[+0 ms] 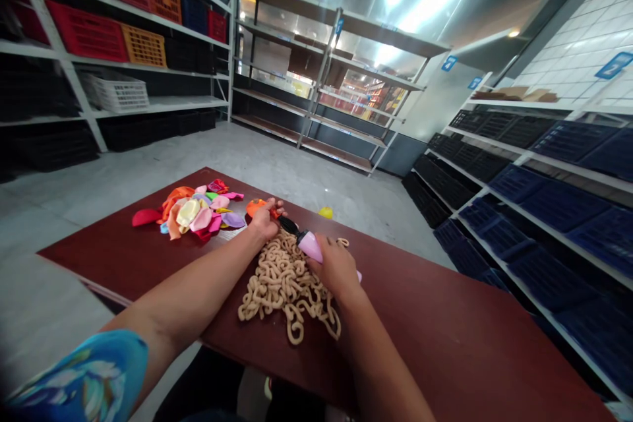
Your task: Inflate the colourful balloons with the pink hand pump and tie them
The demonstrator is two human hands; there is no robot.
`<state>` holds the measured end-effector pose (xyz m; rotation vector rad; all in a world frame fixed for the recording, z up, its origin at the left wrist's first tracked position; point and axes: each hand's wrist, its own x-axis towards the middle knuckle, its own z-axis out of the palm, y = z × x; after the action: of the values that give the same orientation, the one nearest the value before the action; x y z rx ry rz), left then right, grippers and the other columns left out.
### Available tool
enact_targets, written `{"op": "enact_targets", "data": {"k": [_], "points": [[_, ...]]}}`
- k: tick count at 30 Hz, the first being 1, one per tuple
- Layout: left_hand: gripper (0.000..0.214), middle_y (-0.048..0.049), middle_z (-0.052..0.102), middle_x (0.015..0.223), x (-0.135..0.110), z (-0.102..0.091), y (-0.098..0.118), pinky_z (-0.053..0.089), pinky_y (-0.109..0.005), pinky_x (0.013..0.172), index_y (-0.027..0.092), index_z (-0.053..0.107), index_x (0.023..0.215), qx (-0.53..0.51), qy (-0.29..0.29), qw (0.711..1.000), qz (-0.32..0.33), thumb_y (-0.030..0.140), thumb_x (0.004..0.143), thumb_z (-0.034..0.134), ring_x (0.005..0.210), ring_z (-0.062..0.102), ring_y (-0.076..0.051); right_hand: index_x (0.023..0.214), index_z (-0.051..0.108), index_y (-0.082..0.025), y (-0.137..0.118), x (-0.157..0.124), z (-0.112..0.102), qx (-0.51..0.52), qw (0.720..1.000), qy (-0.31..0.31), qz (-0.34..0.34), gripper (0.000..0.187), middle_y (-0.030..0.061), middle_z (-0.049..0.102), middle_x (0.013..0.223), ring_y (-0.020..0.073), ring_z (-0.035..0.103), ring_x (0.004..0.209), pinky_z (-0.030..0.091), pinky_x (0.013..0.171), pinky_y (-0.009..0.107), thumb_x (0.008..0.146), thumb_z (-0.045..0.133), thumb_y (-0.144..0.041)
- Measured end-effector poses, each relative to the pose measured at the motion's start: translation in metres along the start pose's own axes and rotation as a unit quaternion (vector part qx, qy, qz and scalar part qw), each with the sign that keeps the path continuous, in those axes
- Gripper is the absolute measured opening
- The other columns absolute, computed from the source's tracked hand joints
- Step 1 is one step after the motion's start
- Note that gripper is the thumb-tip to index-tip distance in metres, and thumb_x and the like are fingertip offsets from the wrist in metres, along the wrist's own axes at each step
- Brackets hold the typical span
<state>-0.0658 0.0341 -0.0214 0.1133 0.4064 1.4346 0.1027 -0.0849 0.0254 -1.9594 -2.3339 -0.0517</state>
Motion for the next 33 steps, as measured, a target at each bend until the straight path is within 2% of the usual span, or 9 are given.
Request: {"op": "enact_targets", "data": {"k": [5,11,18,22,28,31,33], "points": [[0.01,0.0027,0.047,0.059,-0.001,0.001,0.002,0.041,-0.023,0.052,0.016,0.044,0.072,-0.017,0.019,1.0,-0.018,0.018,0.081,0.05,0.042,0.038,-0.005,0.123,0.042,-0.025,-0.008,0.011,0.004,-0.021,1.0,0.004,0.008,0.05,0.0066,0.055,0.109,0.0213,0.05,0.095,0.034,0.075,0.029,0.075,0.052,-0.036],[0.008,0.0047,0.042,0.055,-0.003,-0.001,-0.001,0.042,-0.024,0.051,0.015,0.05,0.077,-0.011,-0.042,0.997,-0.06,0.023,0.079,0.054,0.043,0.041,-0.006,0.127,0.038,-0.024,-0.008,0.013,0.019,-0.02,0.997,0.07,-0.032,0.053,0.0072,0.056,0.11,0.0213,0.05,0.097,0.034,0.079,0.03,0.077,0.052,-0.034],[0.02,0.0009,0.047,0.056,-0.009,0.006,-0.004,0.046,-0.029,0.056,0.014,0.052,0.073,0.024,-0.05,0.995,-0.078,0.032,0.081,0.052,0.049,0.049,-0.01,0.13,0.037,-0.027,-0.009,0.009,0.025,-0.038,0.993,0.113,-0.012,0.054,0.008,0.055,0.109,0.0233,0.048,0.096,0.035,0.078,0.033,0.079,0.051,-0.036],[0.024,-0.002,0.053,0.061,-0.012,0.007,-0.003,0.048,-0.032,0.059,0.014,0.051,0.069,0.015,-0.037,0.995,-0.088,0.035,0.078,0.056,0.052,0.052,-0.012,0.13,0.036,-0.028,-0.006,0.008,0.026,-0.028,0.993,0.118,-0.012,0.056,0.0069,0.055,0.107,0.023,0.048,0.096,0.034,0.077,0.032,0.078,0.053,-0.037],[0.042,-0.0061,0.057,0.066,-0.013,0.005,0.003,0.049,-0.038,0.062,0.014,0.053,0.071,-0.006,-0.05,0.993,-0.103,0.056,0.07,0.056,0.058,0.056,-0.017,0.129,0.037,-0.028,-0.003,0.007,0.026,-0.011,0.992,0.125,-0.013,0.056,0.0066,0.055,0.106,0.0223,0.048,0.095,0.034,0.078,0.031,0.077,0.054,-0.037],[0.038,-0.0041,0.055,0.062,-0.01,0.003,0.003,0.049,-0.037,0.063,0.014,0.053,0.069,0.004,-0.058,0.993,-0.104,0.052,0.07,0.058,0.056,0.054,-0.015,0.13,0.037,-0.027,-0.002,0.007,0.027,-0.008,0.993,0.116,-0.018,0.057,0.0068,0.055,0.105,0.0224,0.048,0.095,0.034,0.08,0.031,0.077,0.054,-0.036],[0.037,-0.0011,0.05,0.056,-0.007,0.001,0.001,0.048,-0.036,0.062,0.016,0.047,0.06,0.015,-0.056,0.994,-0.097,0.049,0.071,0.058,0.052,0.051,-0.013,0.13,0.037,-0.027,-0.003,0.007,0.027,-0.003,0.993,0.111,-0.024,0.056,0.007,0.055,0.105,0.0223,0.048,0.096,0.033,0.081,0.031,0.077,0.054,-0.034]]}}
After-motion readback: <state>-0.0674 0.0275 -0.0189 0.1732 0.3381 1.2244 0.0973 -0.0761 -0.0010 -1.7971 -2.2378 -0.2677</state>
